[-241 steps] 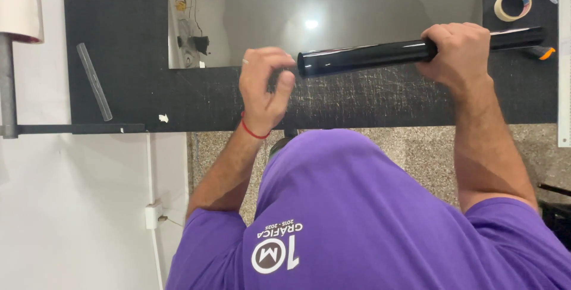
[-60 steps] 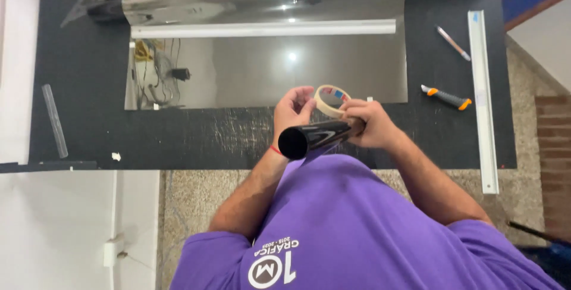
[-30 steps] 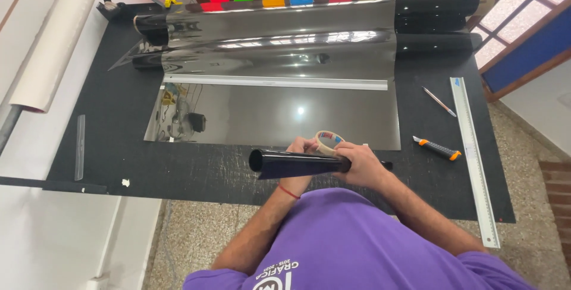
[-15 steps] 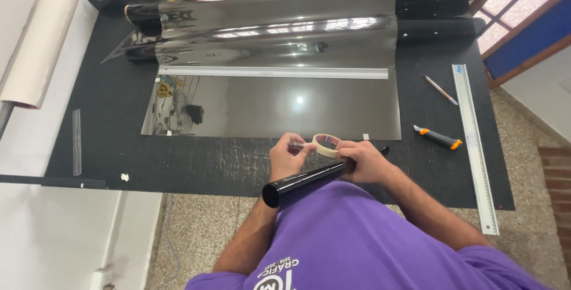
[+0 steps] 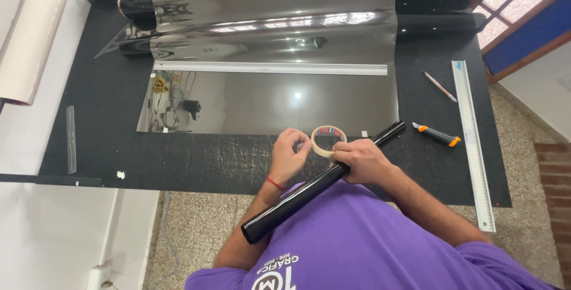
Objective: Measuring, marking, taping, and rolling large sheets of reflective film on a production workbench.
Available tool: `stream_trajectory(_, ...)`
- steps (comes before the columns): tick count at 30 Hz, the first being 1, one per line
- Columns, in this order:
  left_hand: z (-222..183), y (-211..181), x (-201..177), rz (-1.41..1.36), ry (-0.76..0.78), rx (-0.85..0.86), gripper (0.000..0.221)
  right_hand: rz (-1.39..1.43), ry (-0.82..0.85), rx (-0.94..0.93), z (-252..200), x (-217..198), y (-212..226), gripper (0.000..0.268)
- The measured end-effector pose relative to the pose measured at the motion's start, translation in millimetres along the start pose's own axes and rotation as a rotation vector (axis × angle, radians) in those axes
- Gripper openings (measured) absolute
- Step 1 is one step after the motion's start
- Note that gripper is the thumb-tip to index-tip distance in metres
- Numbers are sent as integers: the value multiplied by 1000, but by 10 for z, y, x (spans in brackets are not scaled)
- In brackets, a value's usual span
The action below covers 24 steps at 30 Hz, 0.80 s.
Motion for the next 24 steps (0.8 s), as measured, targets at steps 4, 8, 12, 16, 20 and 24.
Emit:
stream_trajectory(4,8,428,390,-141,98,-165,8,-63,9,-62,-43,146,-133,40)
stream_trajectory(8,54,1284,909,-339,189,-491,14,-102,21,-97,-132,277,-229,37)
stream_trajectory(12,21,1025,398,-296,-28,-499,16,-31,-62,108,-105,160,-232,38)
stream_trajectory(16,-81,461,134,668,-337,353,10,-30,-156,362,160,-61,-349,42)
stream_trajectory(20,-102,-337,-146,-159,-87,-69,13,203,-245,734,282,-171,-648,33)
stream_trajectory(24,-63,-935,-407,-170,-128,171,44,405,-279,911,515,-244,-574,24)
Point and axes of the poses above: each hand's wrist, its own z-axis towards the middle knuckle, its own x-axis out of the palm, y = z × x, the point moved 3 cm from there along z, towards the middle knuckle, and after that the axes turned 15 degrees about z, right-handed, at the moved point
